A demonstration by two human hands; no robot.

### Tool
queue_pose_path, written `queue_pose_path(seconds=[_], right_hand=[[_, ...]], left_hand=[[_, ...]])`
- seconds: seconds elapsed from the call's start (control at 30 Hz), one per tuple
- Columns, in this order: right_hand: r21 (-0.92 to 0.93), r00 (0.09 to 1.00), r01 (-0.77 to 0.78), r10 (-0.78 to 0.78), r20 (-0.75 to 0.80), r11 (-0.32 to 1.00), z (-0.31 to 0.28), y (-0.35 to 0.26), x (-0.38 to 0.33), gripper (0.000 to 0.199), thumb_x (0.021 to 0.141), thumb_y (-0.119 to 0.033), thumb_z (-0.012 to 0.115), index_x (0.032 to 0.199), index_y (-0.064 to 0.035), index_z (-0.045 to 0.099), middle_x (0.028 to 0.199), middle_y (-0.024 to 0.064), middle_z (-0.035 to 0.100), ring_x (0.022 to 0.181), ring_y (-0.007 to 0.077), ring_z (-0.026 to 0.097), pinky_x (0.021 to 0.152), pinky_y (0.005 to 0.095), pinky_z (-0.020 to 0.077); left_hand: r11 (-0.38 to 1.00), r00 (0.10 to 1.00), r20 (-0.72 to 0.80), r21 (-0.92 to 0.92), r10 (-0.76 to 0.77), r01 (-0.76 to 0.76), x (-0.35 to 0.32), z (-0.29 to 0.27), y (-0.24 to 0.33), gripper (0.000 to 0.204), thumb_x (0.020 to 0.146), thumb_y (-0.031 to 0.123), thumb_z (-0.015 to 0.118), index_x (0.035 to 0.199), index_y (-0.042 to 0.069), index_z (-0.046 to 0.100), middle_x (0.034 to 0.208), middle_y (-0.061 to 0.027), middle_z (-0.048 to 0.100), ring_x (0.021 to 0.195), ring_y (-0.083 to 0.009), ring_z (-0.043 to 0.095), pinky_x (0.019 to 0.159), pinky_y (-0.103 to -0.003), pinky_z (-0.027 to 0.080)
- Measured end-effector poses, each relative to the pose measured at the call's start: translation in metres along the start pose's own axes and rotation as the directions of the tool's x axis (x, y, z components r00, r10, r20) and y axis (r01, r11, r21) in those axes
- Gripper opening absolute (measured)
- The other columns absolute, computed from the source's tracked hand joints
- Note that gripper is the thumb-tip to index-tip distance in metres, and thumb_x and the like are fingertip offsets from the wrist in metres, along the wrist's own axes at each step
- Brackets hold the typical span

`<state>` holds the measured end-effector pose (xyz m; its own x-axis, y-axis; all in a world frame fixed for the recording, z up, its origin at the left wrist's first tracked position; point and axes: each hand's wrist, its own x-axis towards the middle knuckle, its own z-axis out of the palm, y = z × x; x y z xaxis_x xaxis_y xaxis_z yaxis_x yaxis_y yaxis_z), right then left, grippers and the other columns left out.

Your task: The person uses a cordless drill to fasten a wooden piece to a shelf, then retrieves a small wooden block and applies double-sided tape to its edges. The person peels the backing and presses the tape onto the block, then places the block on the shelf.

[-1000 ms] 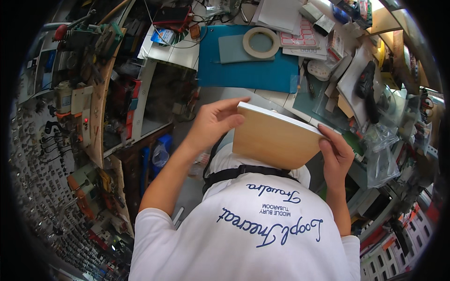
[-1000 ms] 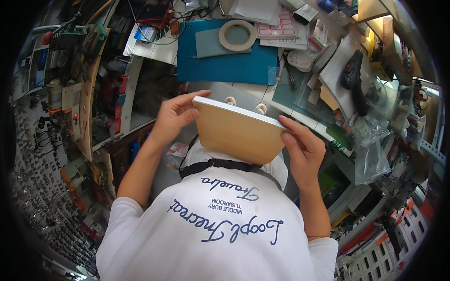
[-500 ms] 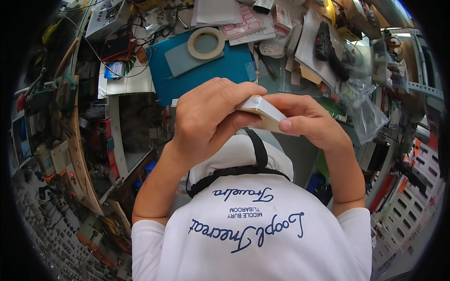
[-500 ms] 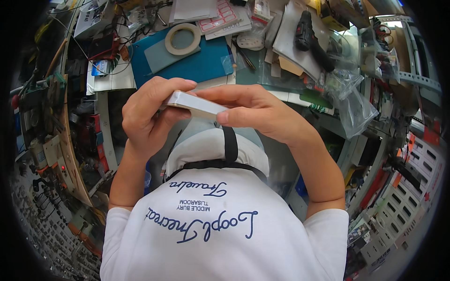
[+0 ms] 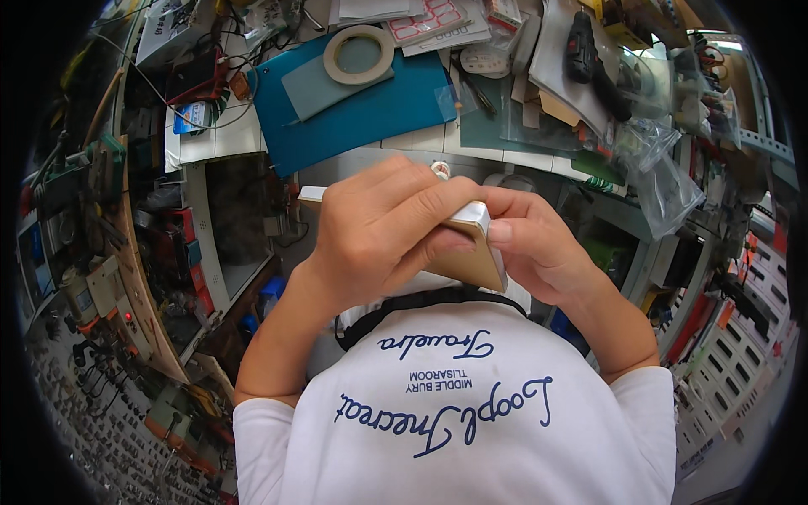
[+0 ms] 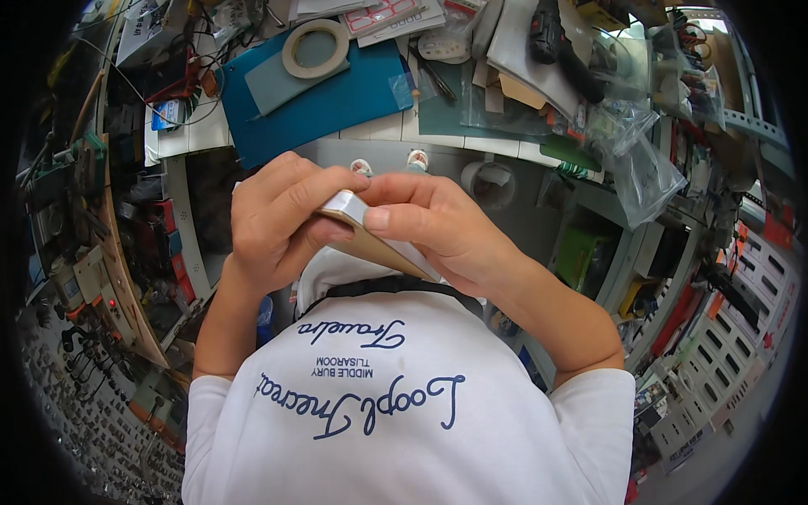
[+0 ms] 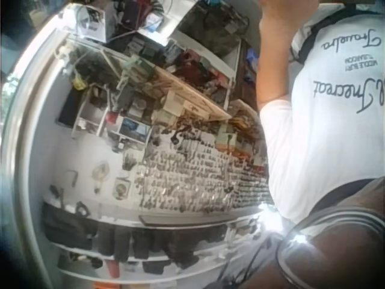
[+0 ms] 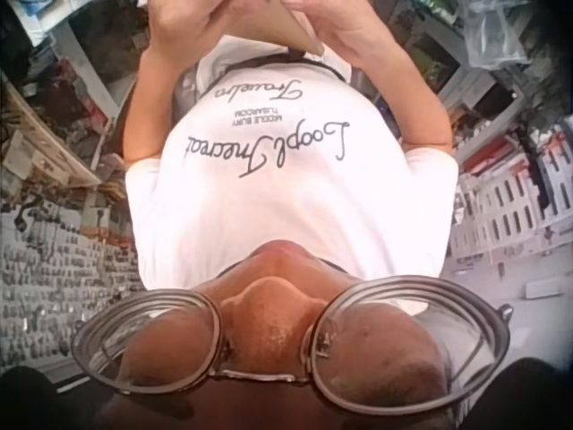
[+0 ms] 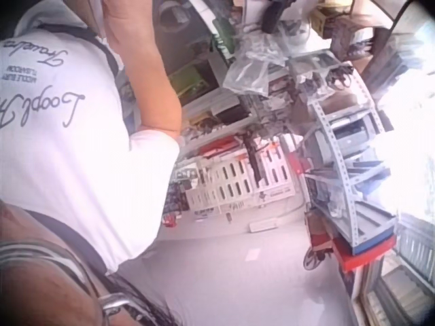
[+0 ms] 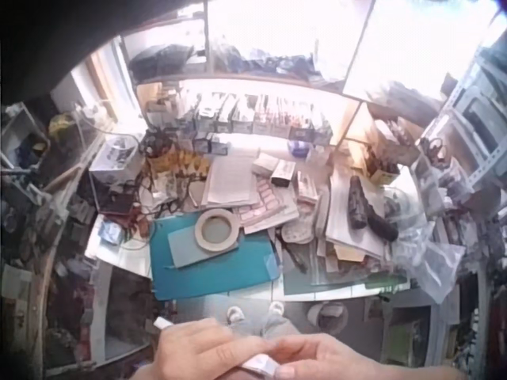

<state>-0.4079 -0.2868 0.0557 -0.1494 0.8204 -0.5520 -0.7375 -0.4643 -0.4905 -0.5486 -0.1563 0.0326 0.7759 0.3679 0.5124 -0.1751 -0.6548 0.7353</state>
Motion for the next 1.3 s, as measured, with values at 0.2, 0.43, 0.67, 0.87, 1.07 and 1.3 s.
queue_pose_path(seconds=[0.2, 0.43, 0.67, 0.87, 1.07, 1.3], right_hand=[[0.047, 1.0, 0.0, 0.0, -0.01, 0.999, -0.001, 0.002, -0.006, 0.045, 0.081, -0.025, 0.063, 0.116, 0.0026, 0.053, 0.111, 0.0096, 0.056, 0.107, 0.0149, 0.05, 0.095, 0.0296, 0.0359], [0.092, 0.999, 0.039, -0.04, 0.008, 0.995, -0.005, 0.002, -0.01, 0.046, 0.081, -0.027, 0.062, 0.114, 0.0035, 0.053, 0.107, 0.0097, 0.057, 0.103, 0.0146, 0.052, 0.093, 0.0285, 0.0383], [-0.069, 0.994, 0.033, -0.04, -0.105, 0.997, -0.014, -0.008, -0.008, 0.053, 0.077, -0.027, 0.064, 0.119, 0.0024, 0.05, 0.115, 0.0118, 0.055, 0.108, 0.0158, 0.051, 0.093, 0.0285, 0.0392], [-0.937, 0.683, 0.305, -0.724, 0.093, 0.167, -0.03, -0.001, 0.004, 0.05, 0.07, -0.013, 0.071, 0.117, -0.0081, 0.052, 0.113, 0.0099, 0.057, 0.108, 0.0263, 0.052, 0.102, 0.0502, 0.0252], [-0.762, 0.672, 0.586, -0.691, 0.267, 0.276, -0.07, -0.031, 0.028, 0.028, 0.069, -0.005, 0.073, 0.093, -0.0036, 0.06, 0.097, 0.0055, 0.058, 0.085, 0.0151, 0.056, 0.074, 0.0244, 0.0436], [-0.347, 0.77, 0.622, -0.47, 0.432, 0.701, -0.047, -0.079, 0.056, 0.046, 0.068, -0.014, 0.078, 0.107, 0.0004, 0.057, 0.097, -0.0002, 0.058, 0.094, 0.0082, 0.053, 0.085, 0.025, 0.0418]], left_hand=[[0.999, 0.995, 0.087, 0.019, 0.045, -0.047, 0.003, 0.002, 0.007, 0.036, 0.074, 0.028, 0.066, 0.092, -0.002, 0.062, 0.069, -0.0091, 0.057, 0.053, -0.02, 0.05, 0.047, -0.028, 0.037], [0.996, 0.994, 0.082, 0.053, 0.069, -0.074, 0.009, 0.01, 0.01, 0.035, 0.071, 0.027, 0.068, 0.09, -0.002, 0.062, 0.066, -0.008, 0.055, 0.052, -0.0197, 0.049, 0.045, -0.028, 0.036], [0.956, 0.98, 0.143, 0.241, 0.138, -0.169, 0.016, 0.021, 0.012, 0.034, 0.067, 0.025, 0.068, 0.092, 0.002, 0.063, 0.072, -0.004, 0.057, 0.059, -0.018, 0.052, 0.048, -0.027, 0.04], [0.95, 0.989, -0.148, 0.311, 0.025, 0.023, 0.026, 0.024, 0.002, 0.028, 0.061, 0.015, 0.075, 0.085, 0.006, 0.064, 0.066, -0.0024, 0.057, 0.059, -0.0187, 0.051, 0.051, -0.028, 0.041], [0.856, 0.892, 0.151, -0.254, -0.426, 0.451, 0.039, 0.002, 0.014, 0.037, 0.071, 0.022, 0.072, 0.102, 0.004, 0.063, 0.086, -0.0079, 0.063, 0.076, -0.0202, 0.059, 0.067, -0.028, 0.046], [0.743, 0.973, 0.133, -0.629, -0.188, 0.229, 0.074, 0.025, -0.025, 0.072, 0.09, 0.061, 0.021, 0.092, -0.001, 0.059, 0.082, -0.0119, 0.061, 0.087, -0.0198, 0.059, 0.077, -0.029, 0.045]])
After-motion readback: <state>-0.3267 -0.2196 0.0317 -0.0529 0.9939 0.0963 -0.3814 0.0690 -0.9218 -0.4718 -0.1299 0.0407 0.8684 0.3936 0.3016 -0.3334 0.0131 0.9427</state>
